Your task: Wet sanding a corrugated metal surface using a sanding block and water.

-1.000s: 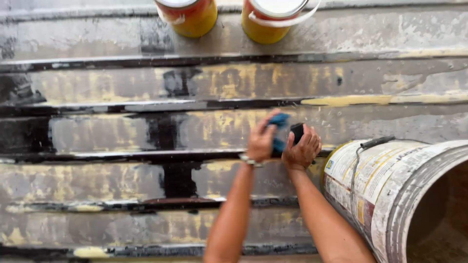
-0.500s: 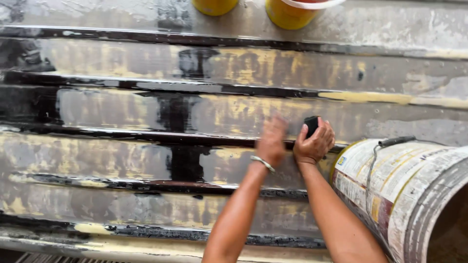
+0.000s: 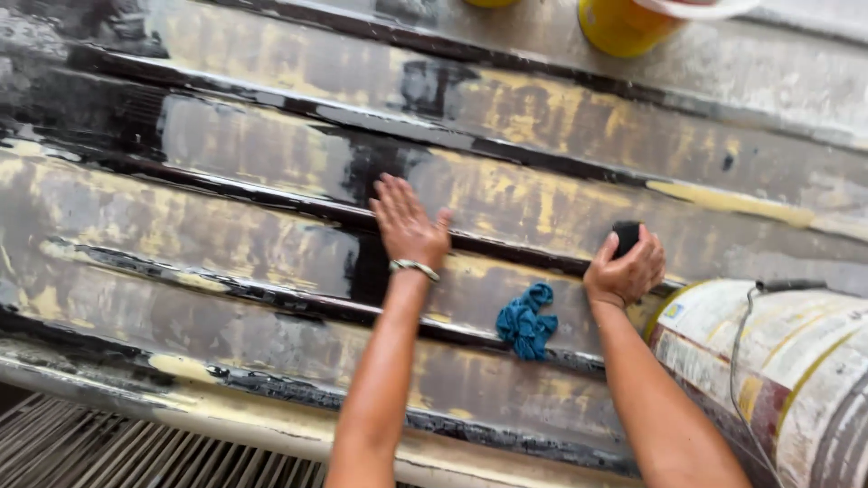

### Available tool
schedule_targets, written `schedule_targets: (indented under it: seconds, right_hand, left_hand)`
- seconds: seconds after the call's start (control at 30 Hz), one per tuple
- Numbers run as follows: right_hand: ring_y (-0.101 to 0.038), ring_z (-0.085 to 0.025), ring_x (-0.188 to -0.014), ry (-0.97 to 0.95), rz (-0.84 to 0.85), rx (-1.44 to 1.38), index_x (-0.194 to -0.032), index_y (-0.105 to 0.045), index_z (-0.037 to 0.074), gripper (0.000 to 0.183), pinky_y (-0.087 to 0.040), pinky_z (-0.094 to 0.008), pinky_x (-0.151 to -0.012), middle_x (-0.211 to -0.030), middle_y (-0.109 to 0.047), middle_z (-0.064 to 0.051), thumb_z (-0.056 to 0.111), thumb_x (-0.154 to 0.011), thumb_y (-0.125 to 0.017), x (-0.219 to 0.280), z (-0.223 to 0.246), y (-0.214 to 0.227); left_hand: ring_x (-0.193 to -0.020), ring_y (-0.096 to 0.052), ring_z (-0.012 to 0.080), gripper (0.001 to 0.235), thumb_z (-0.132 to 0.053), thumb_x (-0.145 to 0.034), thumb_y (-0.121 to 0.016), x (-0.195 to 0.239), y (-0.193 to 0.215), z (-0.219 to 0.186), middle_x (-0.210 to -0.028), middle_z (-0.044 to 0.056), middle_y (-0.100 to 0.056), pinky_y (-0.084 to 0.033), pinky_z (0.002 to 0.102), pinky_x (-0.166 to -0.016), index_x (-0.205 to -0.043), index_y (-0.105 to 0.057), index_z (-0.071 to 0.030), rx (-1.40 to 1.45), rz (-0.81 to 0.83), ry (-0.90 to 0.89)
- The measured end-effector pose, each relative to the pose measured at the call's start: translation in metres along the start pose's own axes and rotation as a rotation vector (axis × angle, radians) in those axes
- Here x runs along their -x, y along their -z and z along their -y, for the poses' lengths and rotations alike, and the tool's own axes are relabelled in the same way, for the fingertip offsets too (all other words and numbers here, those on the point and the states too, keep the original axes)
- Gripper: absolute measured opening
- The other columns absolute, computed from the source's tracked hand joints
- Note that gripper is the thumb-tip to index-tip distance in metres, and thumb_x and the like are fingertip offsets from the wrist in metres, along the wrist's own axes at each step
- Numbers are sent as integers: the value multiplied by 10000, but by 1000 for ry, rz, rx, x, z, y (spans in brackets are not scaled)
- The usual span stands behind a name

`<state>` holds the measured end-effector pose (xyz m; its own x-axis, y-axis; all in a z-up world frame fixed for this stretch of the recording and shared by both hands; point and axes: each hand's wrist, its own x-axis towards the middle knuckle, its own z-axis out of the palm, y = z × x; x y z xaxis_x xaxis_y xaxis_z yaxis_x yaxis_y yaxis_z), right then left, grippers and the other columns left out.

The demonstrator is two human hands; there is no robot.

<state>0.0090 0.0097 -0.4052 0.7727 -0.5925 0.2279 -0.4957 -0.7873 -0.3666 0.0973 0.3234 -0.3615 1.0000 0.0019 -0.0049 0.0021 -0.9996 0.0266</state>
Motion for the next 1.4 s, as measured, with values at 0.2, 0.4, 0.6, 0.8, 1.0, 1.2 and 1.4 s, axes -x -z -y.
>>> schedule_targets:
  seconds: [0.2, 0.4, 0.6, 0.8, 1.0, 1.2, 1.4]
  right_hand:
    - [-506, -382, -1303, 28, 9, -33, -1408, -571, 59, 485, -322, -529, -1125, -1372, -569, -173, 312, -1010, -684, 5, -5, 6]
    - [-497, -375, -1295, 49, 20, -44, -1413, -582, 90, 465, -314, -524, -1128, -1368, -570, -154, 313, -1022, -696, 6, -4, 8]
    - [-596, -376, -1165, 378, 209, -318, -1394, -607, 106, 565, -439, -482, -1056, -1242, -642, -159, 183, -872, -811, 0, 30, 17]
    - [-601, -270, -1093, 693, 464, -536, -1072, -809, 222, 200, -425, -437, -974, -1078, -672, -50, 279, -880, -820, 33, 210, -35]
    - [-562, -292, -1251, 915, 469, -595, -1163, -786, 212, 254, -373, -465, -1050, -1261, -677, -43, 221, -910, -778, 24, 245, -25]
    - [-549, -311, -1260, 810, 419, -506, -1120, -758, 227, 245, -367, -461, -1076, -1257, -668, -44, 189, -879, -785, 19, 198, -8]
    - [-550, -312, -1261, 766, 453, -515, -1188, -718, 164, 326, -350, -467, -1095, -1266, -669, -33, 188, -871, -788, 19, 197, -7]
  left_hand:
    - [-1597, -96, 412, 1007, -636, -959, -503, 70, -15, -25, -1700, 270, -121, -51, 522, -1296, -1608, -165, 56, 394, 85, -267]
    - [-1566, -82, 428, 1087, -721, -874, -552, 40, 32, 53, -1686, 246, -114, -73, 548, -1268, -1607, -177, -13, 245, -24, 97]
    - [-1564, -88, 417, 1121, -724, -843, -555, 38, 30, 48, -1684, 239, -124, -77, 575, -1252, -1610, -174, -1, 124, 11, 118]
    - [-1578, -97, 405, 1147, -738, -826, -590, 39, 28, 50, -1694, 228, -150, -75, 580, -1263, -1617, -198, -5, 145, -32, 124]
    - [-1590, -114, 396, 1094, -708, -839, -601, 51, 30, 49, -1701, 219, -171, -86, 578, -1282, -1613, -240, -24, 136, -23, 127]
    - [-1581, -113, 408, 1098, -724, -850, -587, 47, 31, 50, -1697, 223, -173, -90, 589, -1272, -1615, -234, -19, 130, -56, 124]
    - [-1574, -109, 419, 1111, -729, -841, -574, 43, 31, 47, -1691, 227, -158, -84, 590, -1261, -1610, -222, -9, 126, -5, 122]
